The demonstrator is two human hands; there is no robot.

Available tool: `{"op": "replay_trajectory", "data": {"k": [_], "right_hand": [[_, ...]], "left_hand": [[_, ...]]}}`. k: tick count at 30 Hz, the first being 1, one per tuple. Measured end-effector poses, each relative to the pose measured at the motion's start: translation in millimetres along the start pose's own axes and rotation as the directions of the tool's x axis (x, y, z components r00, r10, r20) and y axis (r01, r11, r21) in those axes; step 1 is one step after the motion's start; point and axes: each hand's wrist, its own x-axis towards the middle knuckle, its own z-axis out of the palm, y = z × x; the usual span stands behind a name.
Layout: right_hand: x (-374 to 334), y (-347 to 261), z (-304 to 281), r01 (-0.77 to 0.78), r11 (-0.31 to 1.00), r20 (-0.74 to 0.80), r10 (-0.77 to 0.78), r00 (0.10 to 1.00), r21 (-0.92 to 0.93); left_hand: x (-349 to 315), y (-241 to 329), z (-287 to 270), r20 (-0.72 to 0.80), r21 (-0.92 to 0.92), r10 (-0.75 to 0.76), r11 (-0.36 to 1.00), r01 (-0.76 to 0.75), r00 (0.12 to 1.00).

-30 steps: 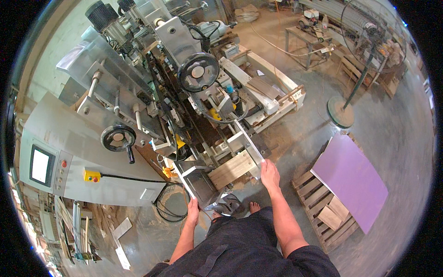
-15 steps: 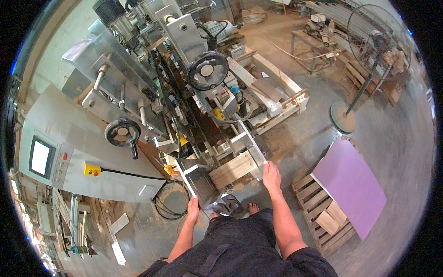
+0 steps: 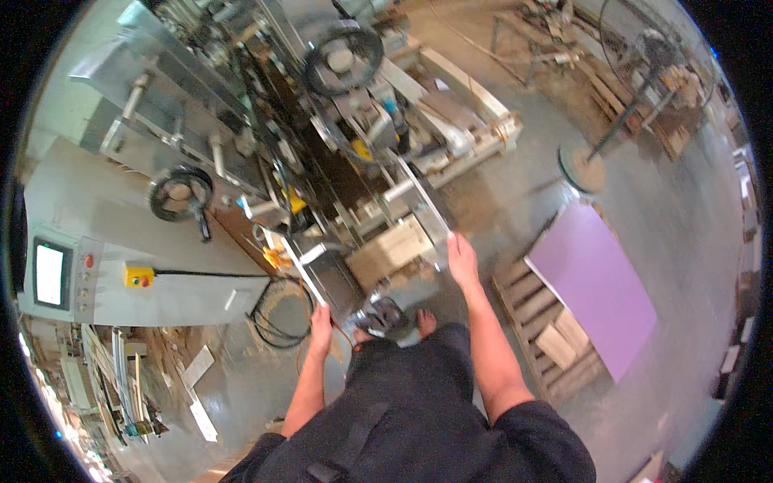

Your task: The person picks up wooden boards from a stack, operates a boring machine using a touchscreen panel, inserts the boards into the machine to drill holes, and removes them.

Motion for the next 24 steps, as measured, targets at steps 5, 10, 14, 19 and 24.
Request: {"op": "replay_trajectory", "data": {"k": [5, 10, 14, 19, 24], "right_hand": [[-31.8, 32.1, 12.5, -0.299, 0.453, -0.009, 0.563, 0.827, 0.839], [-81.0, 85.9, 73.1, -0.645, 0.348, 0.216, 0.745, 0.631, 0.68], [-74.4, 94.5, 146.7, -0.798, 0.409, 0.415, 0.695, 0.587, 0.443], [-8.3, 132.6, 250.7, -0.821, 0.31, 0.381, 0.769, 0.513, 0.48], [31.1, 182.0, 330.1, -0.49, 0.186, 0.192, 0.759, 0.622, 0.851]], "left_hand": [[-13.6, 30.8, 27.5, -0.083, -0.253, 0.007, 0.967, -0.028, 0.997], [-13.8, 35.4, 24.5, -0.04, -0.12, -0.056, 0.991, 0.05, 0.998], [-16.6, 57.3, 11.3, 0.068, 0.068, 0.004, 0.998, -0.008, 0.998], [-15.1, 69.9, -5.8, 0.233, 0.16, -0.055, 0.987, 0.018, 0.971], [-8.3, 68.9, -10.2, 0.259, 0.229, -0.023, 0.973, -0.038, 0.966]]}}
